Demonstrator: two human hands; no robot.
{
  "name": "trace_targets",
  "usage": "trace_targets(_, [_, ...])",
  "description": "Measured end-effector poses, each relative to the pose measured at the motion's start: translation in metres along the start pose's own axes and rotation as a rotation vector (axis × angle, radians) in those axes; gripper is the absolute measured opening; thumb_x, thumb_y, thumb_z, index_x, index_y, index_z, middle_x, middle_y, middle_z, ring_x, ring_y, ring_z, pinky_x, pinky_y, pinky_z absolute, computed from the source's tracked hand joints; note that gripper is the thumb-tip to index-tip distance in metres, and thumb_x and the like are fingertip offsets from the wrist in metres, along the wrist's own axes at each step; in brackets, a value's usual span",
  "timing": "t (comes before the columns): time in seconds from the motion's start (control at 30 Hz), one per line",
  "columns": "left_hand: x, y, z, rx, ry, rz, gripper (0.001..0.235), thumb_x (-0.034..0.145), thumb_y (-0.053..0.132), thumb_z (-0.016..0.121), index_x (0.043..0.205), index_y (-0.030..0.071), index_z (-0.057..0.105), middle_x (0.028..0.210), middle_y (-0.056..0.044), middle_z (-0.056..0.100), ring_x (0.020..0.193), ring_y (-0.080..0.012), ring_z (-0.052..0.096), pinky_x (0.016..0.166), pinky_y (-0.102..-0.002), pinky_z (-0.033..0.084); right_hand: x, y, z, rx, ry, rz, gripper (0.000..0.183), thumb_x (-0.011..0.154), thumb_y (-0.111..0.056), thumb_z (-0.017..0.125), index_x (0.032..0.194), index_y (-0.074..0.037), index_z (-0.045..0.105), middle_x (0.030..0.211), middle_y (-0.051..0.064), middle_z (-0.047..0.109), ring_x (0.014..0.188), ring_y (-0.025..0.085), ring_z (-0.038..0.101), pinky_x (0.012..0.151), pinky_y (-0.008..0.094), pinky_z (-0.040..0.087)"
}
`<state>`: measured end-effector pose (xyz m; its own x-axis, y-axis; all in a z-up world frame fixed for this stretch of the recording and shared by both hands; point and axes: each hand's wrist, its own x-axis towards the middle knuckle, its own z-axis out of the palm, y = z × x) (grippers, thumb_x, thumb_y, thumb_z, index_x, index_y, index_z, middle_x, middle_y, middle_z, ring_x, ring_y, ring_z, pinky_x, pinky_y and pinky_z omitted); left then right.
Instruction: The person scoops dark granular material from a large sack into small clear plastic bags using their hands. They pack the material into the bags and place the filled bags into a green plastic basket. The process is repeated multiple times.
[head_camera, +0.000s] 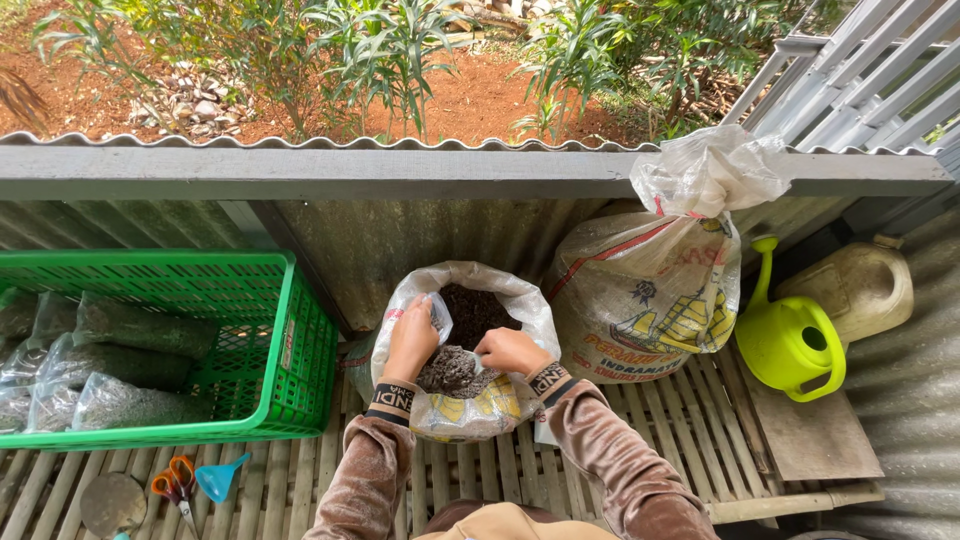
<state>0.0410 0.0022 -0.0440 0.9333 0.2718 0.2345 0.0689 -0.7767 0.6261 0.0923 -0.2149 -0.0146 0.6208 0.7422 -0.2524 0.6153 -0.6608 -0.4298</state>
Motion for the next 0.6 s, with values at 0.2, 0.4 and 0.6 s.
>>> trace_targets(0.2, [-0.008, -0.009, 0.007, -0.064, -0.278, -0.287, 0.058, 0.082, -0.005, 0.050, 0.136, 0.009, 0.064, 0.130, -0.019, 0.067, 0.121, -0.0379, 0.063, 0.103, -0.044, 0.047, -0.030, 0.024, -0.039, 0.277, -0.073, 0.164, 0.035, 0.080, -0.020, 0.061, 0.110, -0.013, 0.080, 0.077, 0.012, 0.076, 0.068, 0.025, 0.072, 0.065, 0.038, 0.055])
trace_targets(0.4, [-0.004, 0.001, 0.026, -0.321, -0.231, 0.047, 0.060, 0.070, -0.008, 0.057, 0.128, 0.001, 0.065, 0.130, -0.020, 0.067, 0.121, -0.0372, 0.062, 0.102, -0.039, 0.049, -0.028, 0.019, -0.043, 0.148, 0.218, 0.098, 0.028, 0.079, -0.019, 0.061, 0.098, -0.009, 0.080, 0.081, 0.016, 0.074, 0.077, 0.032, 0.071, 0.067, 0.043, 0.054])
trace_targets(0.6, [-0.016, 0.020, 0.041, -0.443, -0.291, -0.033, 0.048, 0.074, 0.000, 0.069, 0.122, 0.002, 0.068, 0.119, -0.019, 0.072, 0.113, -0.0346, 0.069, 0.096, -0.039, 0.052, 0.015, 0.008, -0.007, -0.294, 0.244, 0.184, 0.017, 0.078, -0.015, 0.064, 0.082, -0.007, 0.078, 0.083, 0.015, 0.075, 0.079, 0.033, 0.074, 0.068, 0.043, 0.058])
